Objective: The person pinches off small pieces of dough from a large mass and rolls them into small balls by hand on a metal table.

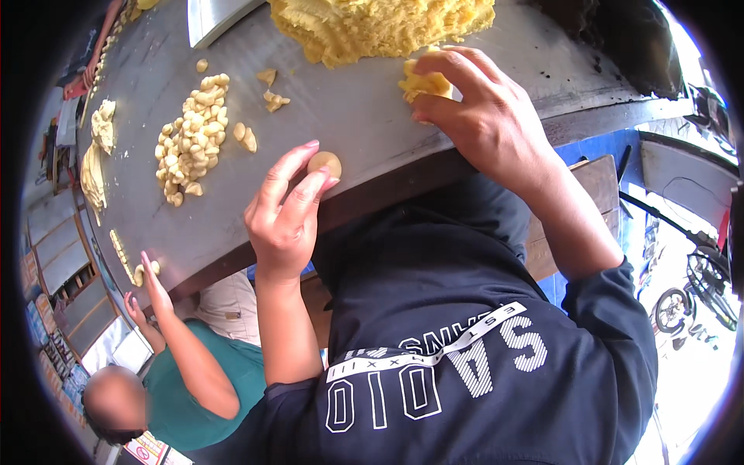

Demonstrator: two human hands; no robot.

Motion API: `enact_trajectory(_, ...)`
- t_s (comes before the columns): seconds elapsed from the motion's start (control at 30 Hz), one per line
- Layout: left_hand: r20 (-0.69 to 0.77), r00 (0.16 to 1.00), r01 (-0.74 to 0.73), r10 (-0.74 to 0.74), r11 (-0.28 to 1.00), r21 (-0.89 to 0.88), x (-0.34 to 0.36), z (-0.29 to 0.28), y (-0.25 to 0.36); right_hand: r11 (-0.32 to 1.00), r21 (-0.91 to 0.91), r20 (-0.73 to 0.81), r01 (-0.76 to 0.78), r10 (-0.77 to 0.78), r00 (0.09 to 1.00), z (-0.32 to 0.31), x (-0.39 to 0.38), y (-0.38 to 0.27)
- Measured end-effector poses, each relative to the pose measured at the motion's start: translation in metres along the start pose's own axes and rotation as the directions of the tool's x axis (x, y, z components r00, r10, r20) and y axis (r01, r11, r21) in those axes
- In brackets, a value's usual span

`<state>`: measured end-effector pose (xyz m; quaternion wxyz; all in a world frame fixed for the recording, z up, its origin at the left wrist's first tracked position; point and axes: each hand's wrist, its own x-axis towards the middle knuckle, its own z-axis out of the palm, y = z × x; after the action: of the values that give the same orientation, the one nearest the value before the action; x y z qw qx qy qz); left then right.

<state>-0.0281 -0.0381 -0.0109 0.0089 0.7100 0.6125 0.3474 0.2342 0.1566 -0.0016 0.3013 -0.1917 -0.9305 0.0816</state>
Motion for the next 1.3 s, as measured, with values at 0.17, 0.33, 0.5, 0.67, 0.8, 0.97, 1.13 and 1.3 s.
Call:
enact_trajectory(0.17, 0.129, 0.983, 0.11, -0.129, 0.984, 0.143, 0.019, -0.009, 0.006, 0.997, -0.037, 0.123, -0.062, 0.066, 0.99, -0.014, 0.012, 0.007)
enact_trajectory(0.33, 0.407, 0.786, 0.57, -0.466, 0.802, -0.182, 0.06, -0.028, 0.004, 0.984, -0.082, 0.219, -0.158, 0.172, 0.96, -0.005, 0.019, -0.01)
enact_trajectory(0.5, 0.309, 0.918, 0.024, -0.25, 0.812, 0.584, 0.071, 0.009, 0.009, 0.981, 0.161, 0.256, -0.105, 0.061, 0.965, -0.025, 0.025, 0.0)
enact_trajectory(0.67, 0.264, 0.923, 0.294, -0.281, 0.956, -0.009, 0.039, -0.017, -0.005, 0.94, 0.329, 0.099, -0.096, 0.067, 0.993, -0.008, 0.003, 0.002)
enact_trajectory(0.8, 0.204, 0.886, 0.452, -0.416, 0.681, -0.575, 0.032, -0.02, -0.013, 0.981, 0.18, 0.016, -0.077, 0.076, 0.997, -0.001, 0.0, -0.001)
enact_trajectory(0.97, 0.041, 0.762, 0.109, -0.646, 0.066, -0.992, 0.1, -0.024, -0.025, 0.981, 0.146, 0.054, -0.124, 0.117, 0.992, 0.005, -0.002, 0.004)
enact_trajectory(1.13, -0.01, 0.956, 0.278, -0.292, 0.896, 0.345, 0.077, -0.017, -0.051, 0.969, 0.218, 0.032, -0.113, 0.109, 0.994, 0.0, -0.006, 0.004)
enact_trajectory(1.3, 0.056, 0.989, 0.116, -0.135, 0.956, 0.269, 0.032, -0.015, -0.022, 0.899, 0.303, -0.011, -0.318, 0.337, 0.942, -0.009, -0.015, -0.014)
